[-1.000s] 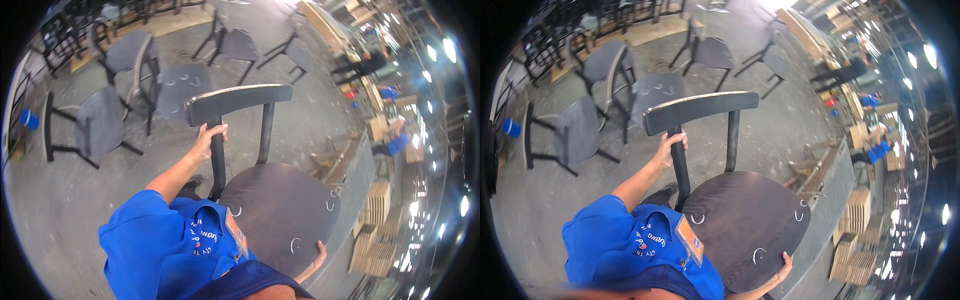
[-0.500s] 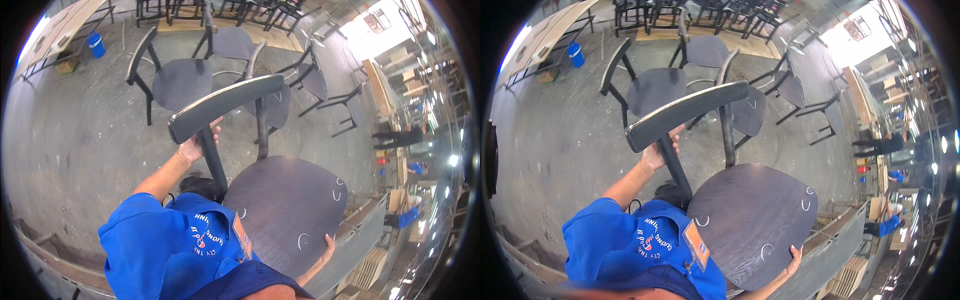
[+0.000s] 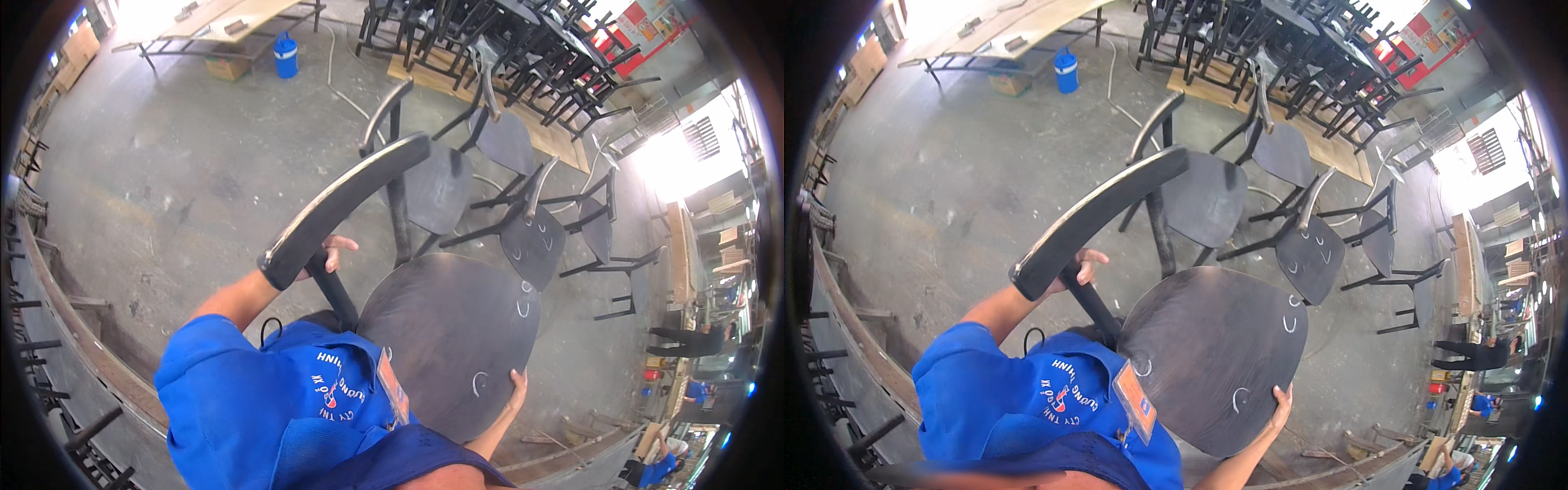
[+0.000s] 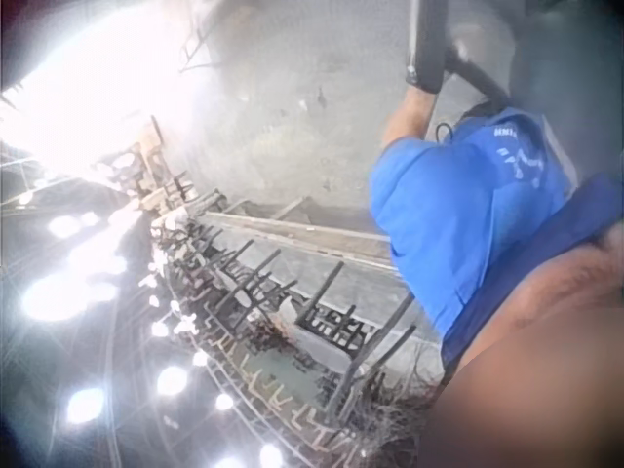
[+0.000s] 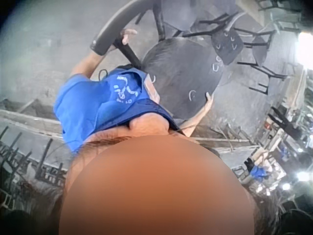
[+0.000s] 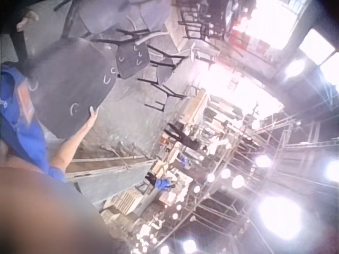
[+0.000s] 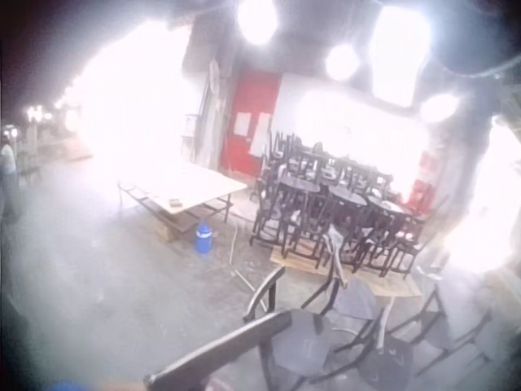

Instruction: The person wipes a black chair with a white cloth, cleaning the seat, legs, and backrest. They rotate the chair to access different sides and continue wiping each part methodically.

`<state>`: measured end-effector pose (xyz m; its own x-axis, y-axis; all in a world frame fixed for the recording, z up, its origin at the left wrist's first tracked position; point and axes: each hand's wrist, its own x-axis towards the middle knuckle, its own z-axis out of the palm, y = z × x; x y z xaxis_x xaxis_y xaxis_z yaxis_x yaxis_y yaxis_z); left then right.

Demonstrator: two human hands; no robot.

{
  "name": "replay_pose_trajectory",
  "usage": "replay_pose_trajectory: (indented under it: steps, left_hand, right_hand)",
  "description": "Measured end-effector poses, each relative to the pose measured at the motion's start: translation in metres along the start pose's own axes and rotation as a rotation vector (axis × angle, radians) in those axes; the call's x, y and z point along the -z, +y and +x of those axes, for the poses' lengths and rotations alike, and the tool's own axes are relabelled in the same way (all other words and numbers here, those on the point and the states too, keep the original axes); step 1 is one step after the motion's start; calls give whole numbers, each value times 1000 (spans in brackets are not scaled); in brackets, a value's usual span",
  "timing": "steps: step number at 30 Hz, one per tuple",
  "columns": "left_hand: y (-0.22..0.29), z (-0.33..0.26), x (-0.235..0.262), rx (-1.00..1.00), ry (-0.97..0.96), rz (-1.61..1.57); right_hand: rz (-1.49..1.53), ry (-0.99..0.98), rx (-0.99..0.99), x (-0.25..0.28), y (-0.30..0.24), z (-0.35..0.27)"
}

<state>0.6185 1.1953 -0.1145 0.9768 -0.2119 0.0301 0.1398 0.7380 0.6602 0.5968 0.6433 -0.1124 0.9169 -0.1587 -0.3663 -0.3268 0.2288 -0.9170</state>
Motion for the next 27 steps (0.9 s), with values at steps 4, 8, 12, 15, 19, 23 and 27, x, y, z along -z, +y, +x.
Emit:
replay_pose_trajectory:
  steps: [4,8,12,15,19,23,27]
  left_hand:
    - [42,-58,12,-87,46,-87]
    - [39,-142,21,-272,89,14]
    - [42,-243,32,-268,430,299]
    - [50,-296,45,-351,384,174]
    - [76,-344,46,-437,606,283]
    - [124,-373,57,-483,864,126]
    - [194,-386,100,-596,894,207]
  right_hand:
    - [24,-124,20,-61,6,25]
    - [-97,-287,-26,-104,9,44]
    - [-64,-558,-95,-151,32,49]
    - [-116,-507,-82,-204,54,51]
    - [-185,-588,-112,-288,62,62]
    - [-222,-813,-102,-396,77,68]
    - [-292,-821,16,-510,108,75]
